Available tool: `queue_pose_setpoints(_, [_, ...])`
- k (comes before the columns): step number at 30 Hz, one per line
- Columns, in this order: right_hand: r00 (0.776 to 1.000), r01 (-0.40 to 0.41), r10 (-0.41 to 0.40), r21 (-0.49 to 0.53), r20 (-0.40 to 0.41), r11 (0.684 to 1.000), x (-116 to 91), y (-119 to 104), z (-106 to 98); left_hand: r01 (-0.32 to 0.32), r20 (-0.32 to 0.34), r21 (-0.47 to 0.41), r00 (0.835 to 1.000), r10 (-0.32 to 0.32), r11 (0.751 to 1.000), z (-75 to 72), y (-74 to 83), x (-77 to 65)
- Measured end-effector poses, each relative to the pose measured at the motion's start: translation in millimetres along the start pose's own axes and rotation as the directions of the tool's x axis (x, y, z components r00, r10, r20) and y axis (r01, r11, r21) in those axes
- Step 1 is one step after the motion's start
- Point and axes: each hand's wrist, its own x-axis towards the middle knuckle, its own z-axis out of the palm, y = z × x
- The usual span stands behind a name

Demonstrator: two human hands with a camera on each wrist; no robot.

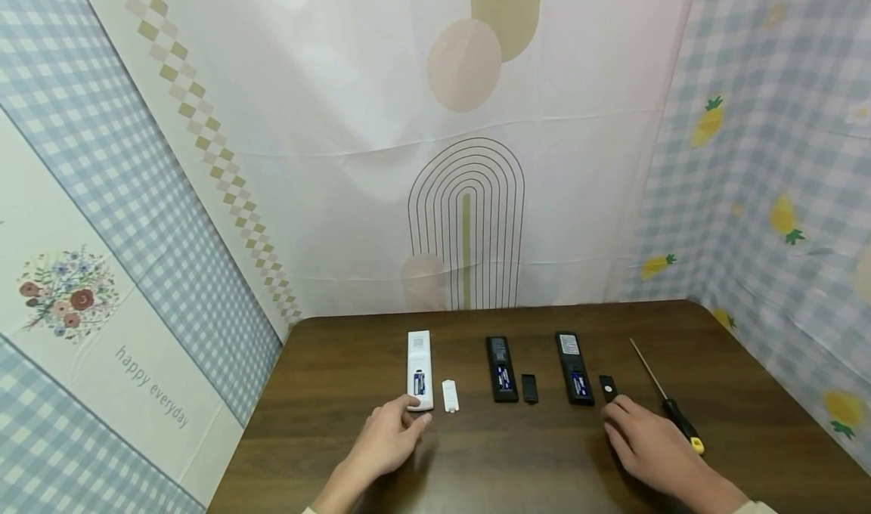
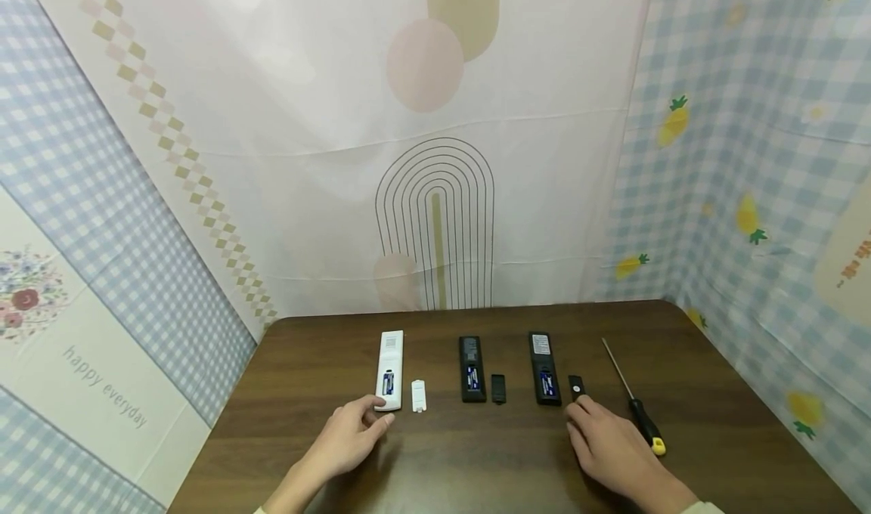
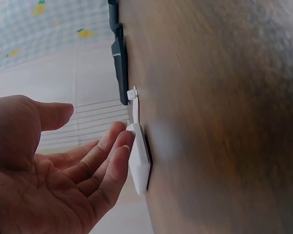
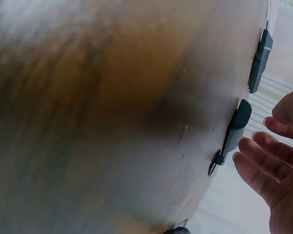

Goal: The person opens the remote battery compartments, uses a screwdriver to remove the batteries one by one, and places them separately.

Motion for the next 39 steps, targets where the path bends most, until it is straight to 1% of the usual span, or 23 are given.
queue_pose_setpoints(7, [0.998,0.001,-0.001,-0.009,-0.069,1.0,-2,5,0,0.021,0.016,-0.059,1.0,-0.02,0.998,-2.9,-3.4,2.7])
queue_pose_setpoints(10, [0.997,-0.001,0.0,-0.012,-0.082,1.0,-3,6,-1,0.031,0.015,-0.08,0.999,-0.03,0.996,-2.9,-5.6,4.7])
queue_pose_setpoints(15, [0.995,-0.01,0.009,-0.004,-0.096,1.0,-7,9,-3,0.044,-0.003,-0.126,0.999,-0.045,0.991,-5.3,-8.9,14.4])
queue_pose_setpoints(17, [0.994,-0.01,0.009,-0.002,-0.108,1.0,-8,10,-3,0.055,-0.02,-0.14,0.998,-0.058,0.989,-7.4,-9.4,21.3])
queue_pose_setpoints(20, [0.992,-0.008,0.009,0.005,-0.129,1.0,-9,11,-4,0.074,-0.062,-0.133,0.995,-0.082,0.988,-10.2,-9.4,35.2])
queue_pose_setpoints(23, [0.988,-0.004,0.005,0.006,-0.153,1.0,-9,12,-5,0.098,-0.106,-0.08,0.989,-0.106,0.992,-10.7,-9.8,52.5])
queue_pose_setpoints(26, [0.984,0.005,-0.003,0.012,-0.175,1.0,-10,12,-5,0.129,-0.125,-0.022,0.984,-0.131,0.991,-8.4,-11.9,69.5])
queue_pose_setpoints(30, [0.982,0.01,-0.005,0.025,-0.188,1.0,-11,12,-4,0.2,-0.107,0.023,0.975,-0.196,0.98,-0.6,-20.7,89.1])
queue_pose_setpoints(34, [0.983,0.008,0.0,0.04,-0.185,0.999,-12,10,-1,0.271,-0.068,0.047,0.961,-0.268,0.961,6.5,-28.1,100.9])
queue_pose_setpoints(36, [0.984,0.003,0.005,0.045,-0.178,0.999,-12,10,-2,0.297,-0.043,0.057,0.955,-0.294,0.953,7.9,-27.4,105.2])
queue_pose_setpoints(39, [0.985,-0.011,0.019,0.047,-0.171,0.999,-12,10,-4,0.312,-0.014,0.065,0.95,-0.312,0.948,8.7,-23.6,113.2])
